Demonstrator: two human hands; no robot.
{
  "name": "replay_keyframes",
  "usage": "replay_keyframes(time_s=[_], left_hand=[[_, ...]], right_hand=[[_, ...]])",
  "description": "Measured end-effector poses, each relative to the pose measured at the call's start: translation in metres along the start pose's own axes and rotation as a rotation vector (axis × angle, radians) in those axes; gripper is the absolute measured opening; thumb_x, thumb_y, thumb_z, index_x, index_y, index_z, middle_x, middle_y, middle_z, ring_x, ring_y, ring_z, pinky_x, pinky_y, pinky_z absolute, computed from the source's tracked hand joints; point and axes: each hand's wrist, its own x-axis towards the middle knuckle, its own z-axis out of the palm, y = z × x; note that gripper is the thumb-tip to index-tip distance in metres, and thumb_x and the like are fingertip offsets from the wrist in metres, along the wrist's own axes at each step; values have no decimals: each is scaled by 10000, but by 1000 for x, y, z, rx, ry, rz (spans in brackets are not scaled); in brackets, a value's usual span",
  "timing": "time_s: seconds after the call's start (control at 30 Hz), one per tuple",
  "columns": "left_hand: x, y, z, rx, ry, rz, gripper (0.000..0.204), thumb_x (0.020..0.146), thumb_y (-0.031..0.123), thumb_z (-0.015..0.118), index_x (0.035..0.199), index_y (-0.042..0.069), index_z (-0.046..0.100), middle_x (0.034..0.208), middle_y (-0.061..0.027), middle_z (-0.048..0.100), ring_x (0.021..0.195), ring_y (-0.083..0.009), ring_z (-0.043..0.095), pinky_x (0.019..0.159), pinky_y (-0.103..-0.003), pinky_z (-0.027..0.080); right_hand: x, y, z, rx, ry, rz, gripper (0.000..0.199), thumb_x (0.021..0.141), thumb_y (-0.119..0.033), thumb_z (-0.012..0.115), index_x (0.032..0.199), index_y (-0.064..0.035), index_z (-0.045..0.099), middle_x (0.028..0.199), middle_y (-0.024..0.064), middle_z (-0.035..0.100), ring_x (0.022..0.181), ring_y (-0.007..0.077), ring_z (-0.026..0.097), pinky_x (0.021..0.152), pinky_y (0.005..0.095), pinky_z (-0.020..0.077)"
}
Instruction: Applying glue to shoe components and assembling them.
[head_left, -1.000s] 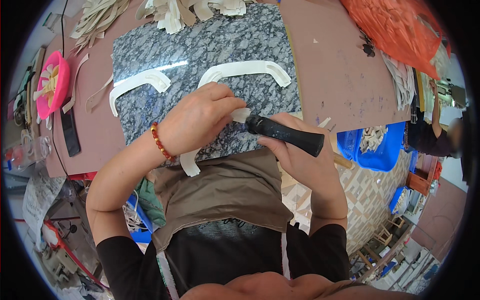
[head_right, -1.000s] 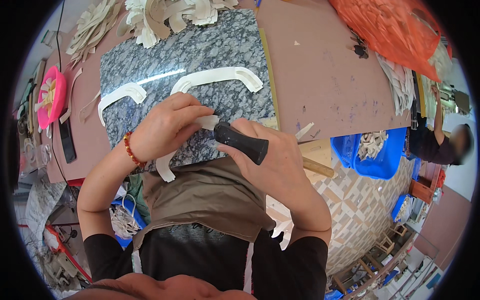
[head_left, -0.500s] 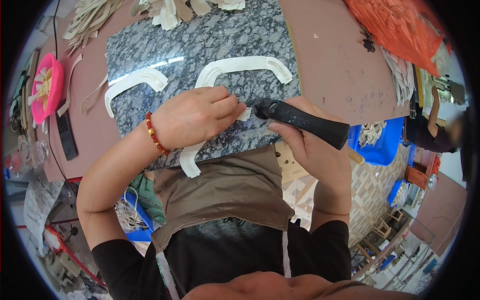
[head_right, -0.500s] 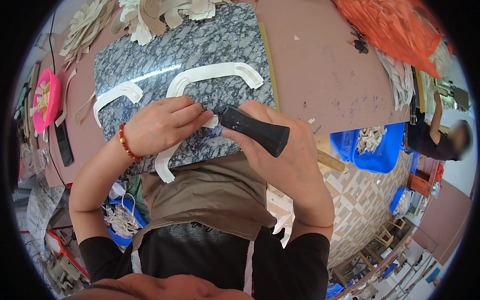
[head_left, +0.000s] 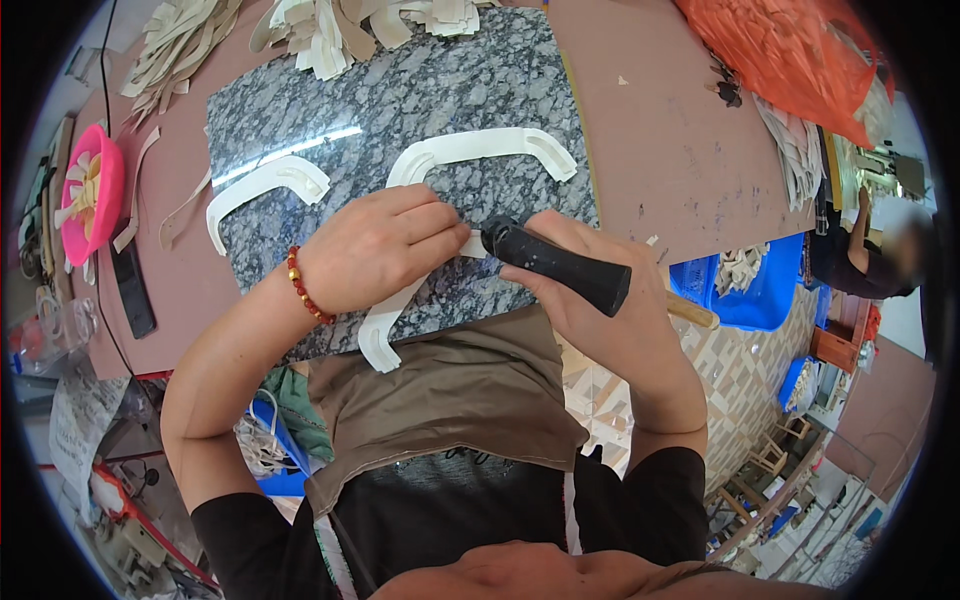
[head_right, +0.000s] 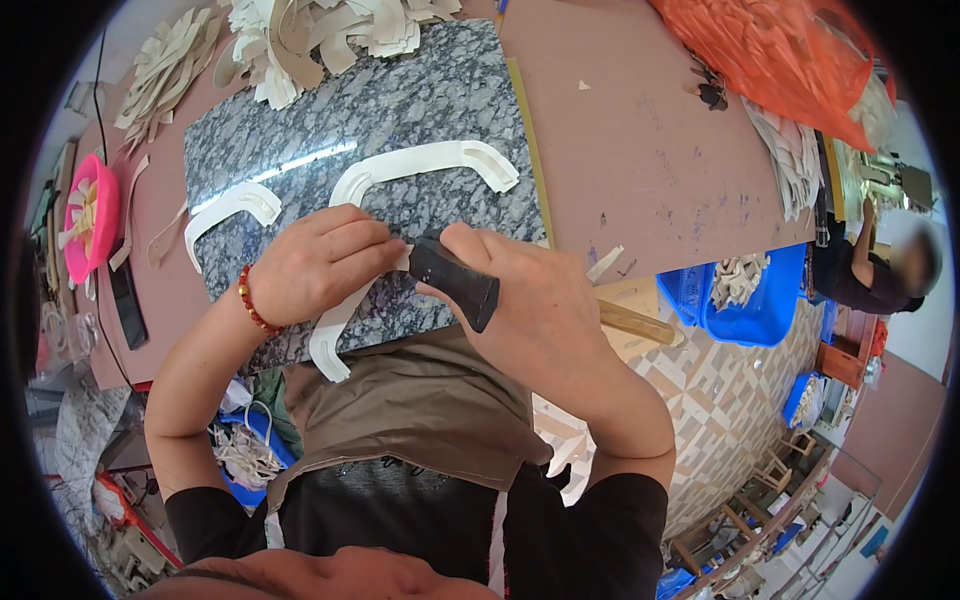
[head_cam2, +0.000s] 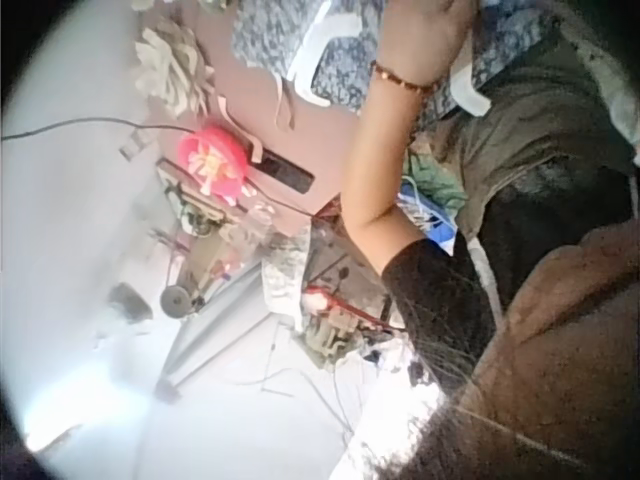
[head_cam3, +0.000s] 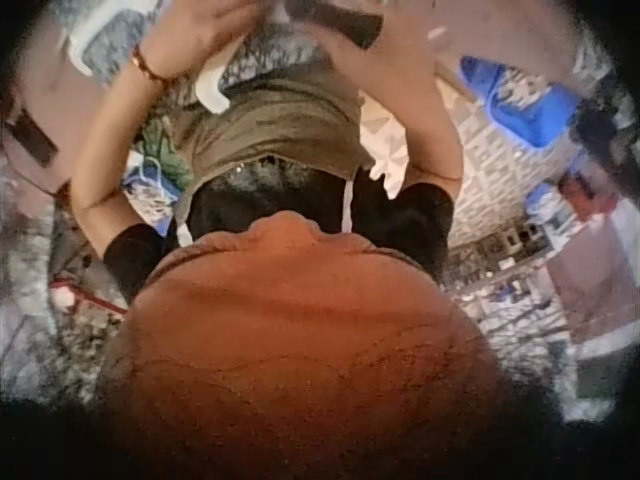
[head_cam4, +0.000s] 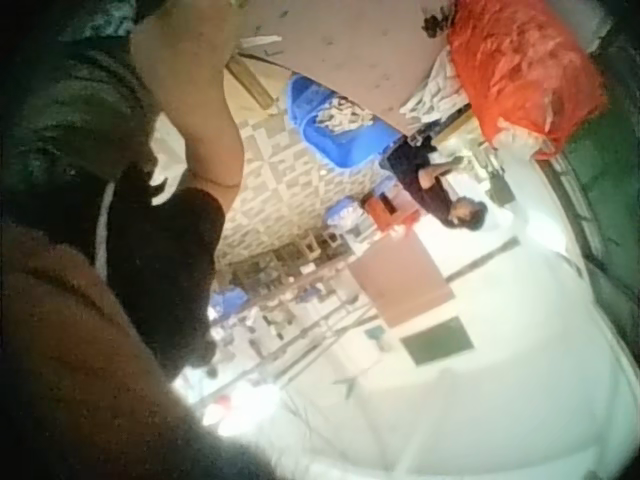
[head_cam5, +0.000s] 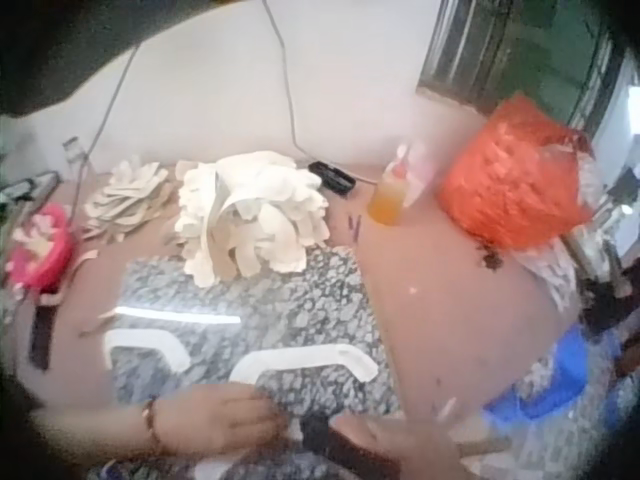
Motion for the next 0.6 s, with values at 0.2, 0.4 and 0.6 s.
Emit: replay_keyframes(time_s=[0.2,0.4,0.6], left_hand=[[-3,9,-1,52,76,1,203,794,109,675,977,22,677,953,-63,626,893,-227,624,737,-343,549],[-12,17,-1,-75,190,-342,280,747,59,798,1013,47,713,950,-80,638,845,-272,627,716,-383,514],[-21,20,3,-126,206,-330,245,745,51,779,984,55,724,947,-63,640,854,-254,618,738,-360,496]], right_hand=[[6,-4,1,-79,-48,-36,248,833,-122,830,995,-34,665,797,112,641,659,304,621,598,337,497],[13,-3,8,-145,-65,-138,257,835,-142,824,941,-37,614,761,107,599,633,322,596,562,369,466],[10,-1,7,-126,-51,-93,239,842,-156,819,981,-55,653,774,109,616,649,314,616,581,351,486]])
